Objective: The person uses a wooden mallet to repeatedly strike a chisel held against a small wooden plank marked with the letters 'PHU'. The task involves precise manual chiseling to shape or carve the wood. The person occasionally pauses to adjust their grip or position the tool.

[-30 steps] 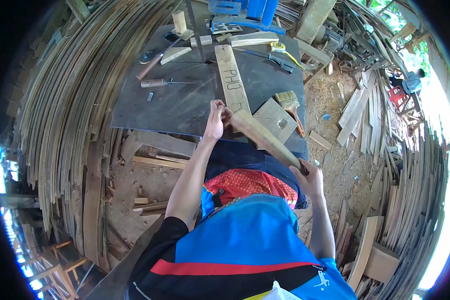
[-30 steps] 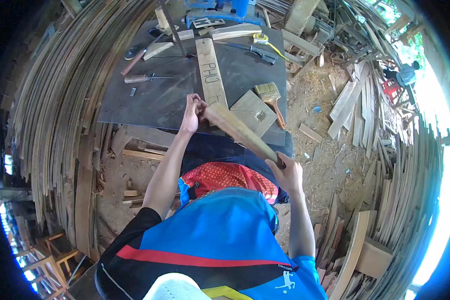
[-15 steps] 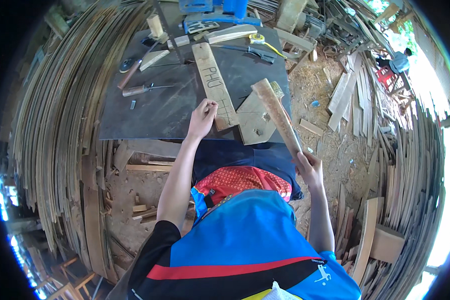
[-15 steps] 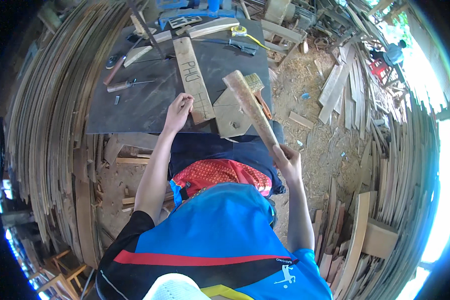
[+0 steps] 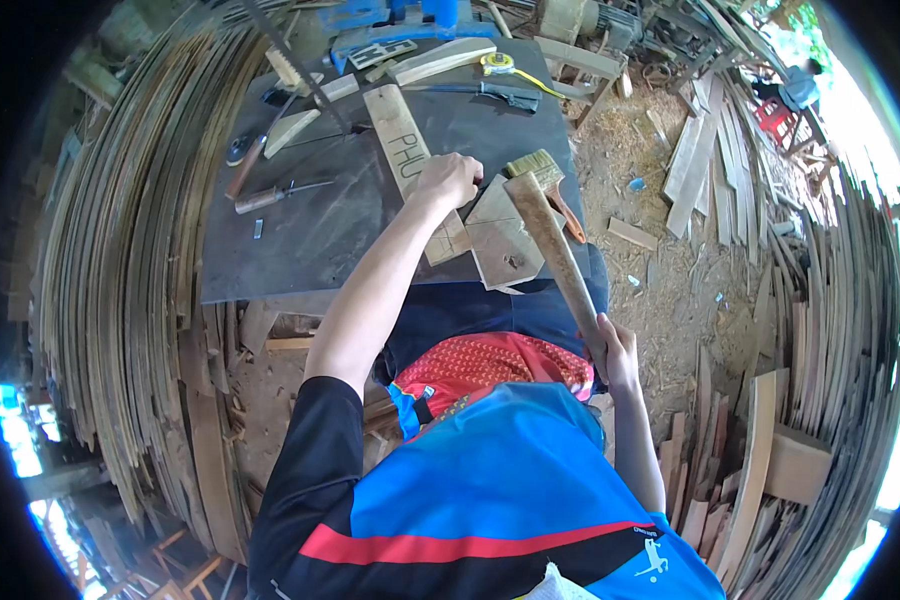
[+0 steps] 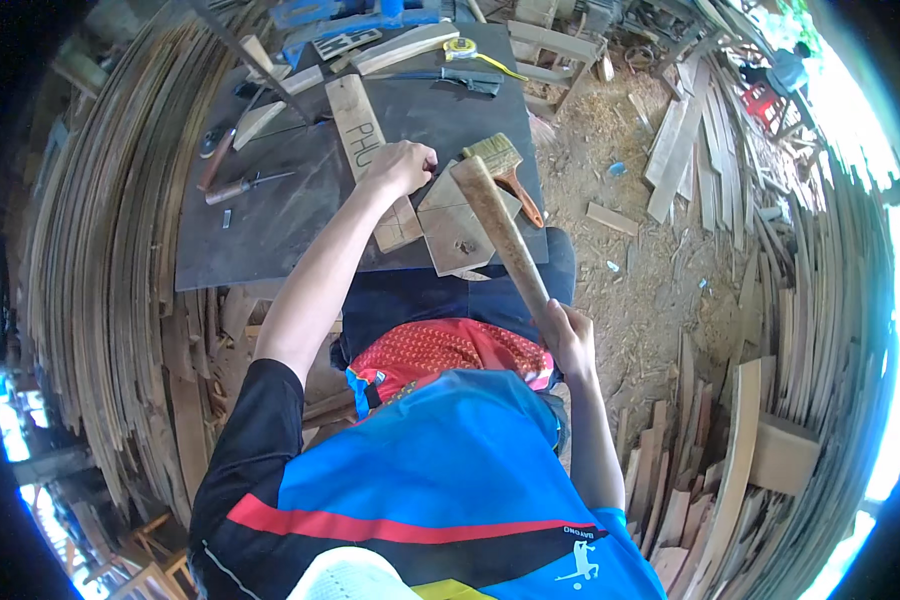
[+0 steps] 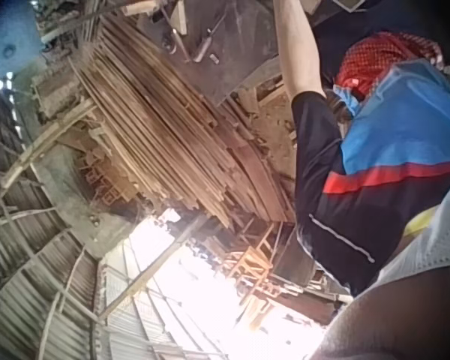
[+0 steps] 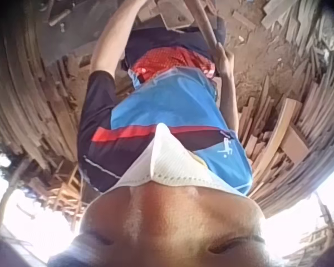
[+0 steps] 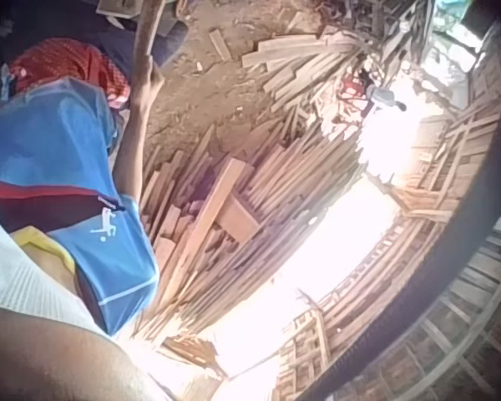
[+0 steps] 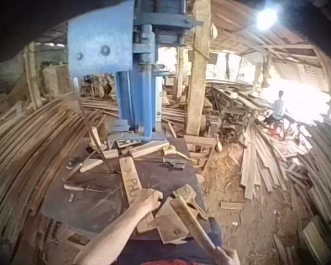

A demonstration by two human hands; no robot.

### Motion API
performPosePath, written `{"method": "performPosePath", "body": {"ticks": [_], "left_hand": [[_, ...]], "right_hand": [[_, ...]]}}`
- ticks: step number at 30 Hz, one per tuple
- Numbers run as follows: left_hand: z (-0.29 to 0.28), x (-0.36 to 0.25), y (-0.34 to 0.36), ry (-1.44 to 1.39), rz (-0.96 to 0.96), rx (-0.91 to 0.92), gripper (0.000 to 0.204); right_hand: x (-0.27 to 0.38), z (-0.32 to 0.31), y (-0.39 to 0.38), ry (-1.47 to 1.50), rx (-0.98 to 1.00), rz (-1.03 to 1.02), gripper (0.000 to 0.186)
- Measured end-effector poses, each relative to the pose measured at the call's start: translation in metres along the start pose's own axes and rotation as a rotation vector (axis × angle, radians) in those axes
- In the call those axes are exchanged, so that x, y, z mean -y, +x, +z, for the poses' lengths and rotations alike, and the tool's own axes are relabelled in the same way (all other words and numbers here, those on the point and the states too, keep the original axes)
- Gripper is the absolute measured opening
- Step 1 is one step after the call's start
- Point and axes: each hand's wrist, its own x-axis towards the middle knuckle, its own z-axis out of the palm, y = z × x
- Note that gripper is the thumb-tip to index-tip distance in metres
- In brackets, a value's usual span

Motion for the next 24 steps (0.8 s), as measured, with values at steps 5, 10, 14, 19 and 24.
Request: {"method": "performPosePath", "body": {"ticks": [5,10,14,19,24], "left_hand": [[-0.008,-0.006,-0.005,0.048,0.048,0.024,0.022],[0.010,0.026,-0.019,-0.312,0.152,-0.445,0.017],[-0.013,0.032,-0.076,-0.683,0.023,-0.401,0.023],[0.018,0.043,-0.117,-0.845,0.003,-0.382,0.025],[0.036,0.035,-0.126,-0.991,-0.075,-0.488,0.016]], "right_hand": [[-0.007,0.007,-0.005,-0.013,-0.016,0.046,0.057],[-0.019,0.016,-0.004,-0.019,-0.049,0.036,0.056],[-0.023,0.012,-0.007,0.056,-0.021,0.078,0.056],[-0.027,0.013,-0.004,0.099,-0.022,0.092,0.054],[-0.029,0.012,-0.005,0.110,-0.010,0.114,0.052]]}}
